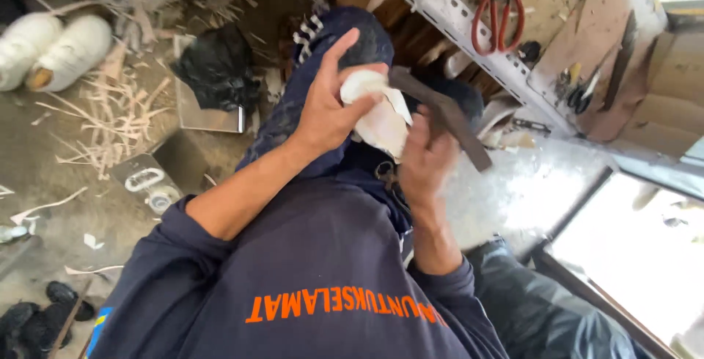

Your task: Lasting a leather shoe by pulling the upper over a last and hammering it into place

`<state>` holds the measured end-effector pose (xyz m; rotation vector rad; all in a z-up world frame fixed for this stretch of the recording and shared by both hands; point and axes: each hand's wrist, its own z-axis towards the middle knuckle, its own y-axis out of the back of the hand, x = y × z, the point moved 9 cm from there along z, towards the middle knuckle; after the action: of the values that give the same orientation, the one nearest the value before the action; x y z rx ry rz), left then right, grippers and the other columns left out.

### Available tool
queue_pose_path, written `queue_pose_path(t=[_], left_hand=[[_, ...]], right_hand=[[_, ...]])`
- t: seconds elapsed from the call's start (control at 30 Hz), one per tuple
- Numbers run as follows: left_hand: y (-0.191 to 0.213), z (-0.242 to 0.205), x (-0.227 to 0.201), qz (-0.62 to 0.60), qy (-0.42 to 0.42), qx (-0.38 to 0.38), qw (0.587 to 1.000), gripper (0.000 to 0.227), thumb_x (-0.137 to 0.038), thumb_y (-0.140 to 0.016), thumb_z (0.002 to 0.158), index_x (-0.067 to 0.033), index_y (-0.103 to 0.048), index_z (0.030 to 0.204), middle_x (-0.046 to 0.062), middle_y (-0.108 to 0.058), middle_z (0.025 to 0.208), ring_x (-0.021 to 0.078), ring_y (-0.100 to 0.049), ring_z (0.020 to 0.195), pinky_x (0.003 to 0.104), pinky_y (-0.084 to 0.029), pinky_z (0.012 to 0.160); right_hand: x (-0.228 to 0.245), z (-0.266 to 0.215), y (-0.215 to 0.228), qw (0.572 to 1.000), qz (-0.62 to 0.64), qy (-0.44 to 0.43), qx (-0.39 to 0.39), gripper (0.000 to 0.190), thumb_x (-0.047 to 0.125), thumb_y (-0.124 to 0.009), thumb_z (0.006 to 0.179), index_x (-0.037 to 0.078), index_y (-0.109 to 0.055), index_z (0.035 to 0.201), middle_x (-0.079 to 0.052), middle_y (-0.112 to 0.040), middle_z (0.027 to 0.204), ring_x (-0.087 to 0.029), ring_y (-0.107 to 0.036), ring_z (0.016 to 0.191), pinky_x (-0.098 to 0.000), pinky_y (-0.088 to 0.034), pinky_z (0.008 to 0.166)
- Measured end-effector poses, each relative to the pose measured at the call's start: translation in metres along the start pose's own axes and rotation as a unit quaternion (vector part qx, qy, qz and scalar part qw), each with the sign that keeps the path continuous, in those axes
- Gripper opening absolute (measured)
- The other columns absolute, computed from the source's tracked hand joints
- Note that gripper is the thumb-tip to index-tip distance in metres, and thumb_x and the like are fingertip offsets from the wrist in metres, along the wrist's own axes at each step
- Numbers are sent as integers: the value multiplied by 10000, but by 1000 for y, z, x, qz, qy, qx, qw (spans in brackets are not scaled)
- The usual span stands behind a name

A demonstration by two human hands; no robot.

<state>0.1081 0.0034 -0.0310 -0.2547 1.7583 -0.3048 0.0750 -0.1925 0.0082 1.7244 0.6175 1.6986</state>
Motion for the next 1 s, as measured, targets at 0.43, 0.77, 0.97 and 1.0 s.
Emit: queue_pose_path(t=[0.43,0.77,0.97,1.0], left_hand=[[-102,-61,-66,178,-65,340,921,867,-187,-729,965,-134,-183,1637,76,-746,1336,180,-731,1088,302,-537,998],[-115,-76,-55,240,-143,320,905,859,-206,-724,1028,-109,-143,1653,66,-742,1353,238,-703,1197,395,-488,1176],[-129,-75,-54,231,-165,329,900,863,-173,-742,1025,-74,-148,1643,85,-755,1331,235,-753,1186,391,-507,1189],[-131,-75,-54,231,-165,328,901,863,-173,-742,1025,-74,-148,1643,85,-755,1331,235,-753,1186,391,-507,1189]], right_hand=[[-43,-60,99,977,182,-85,-67,127,115,-499,1093,11,-572,1096,-36,-506,600,-108,-480,493,-256,-437,512],[-21,-94,151,992,71,40,97,242,247,-549,1064,30,-547,1172,-40,-533,869,-146,-467,626,-350,-427,618],[60,-72,191,969,77,222,83,193,212,-555,1050,36,-481,1076,-40,-563,690,-189,-521,521,-346,-387,487],[76,-59,191,968,78,221,85,193,212,-555,1050,36,-481,1076,-40,-563,690,-189,-521,521,-346,-387,487]])
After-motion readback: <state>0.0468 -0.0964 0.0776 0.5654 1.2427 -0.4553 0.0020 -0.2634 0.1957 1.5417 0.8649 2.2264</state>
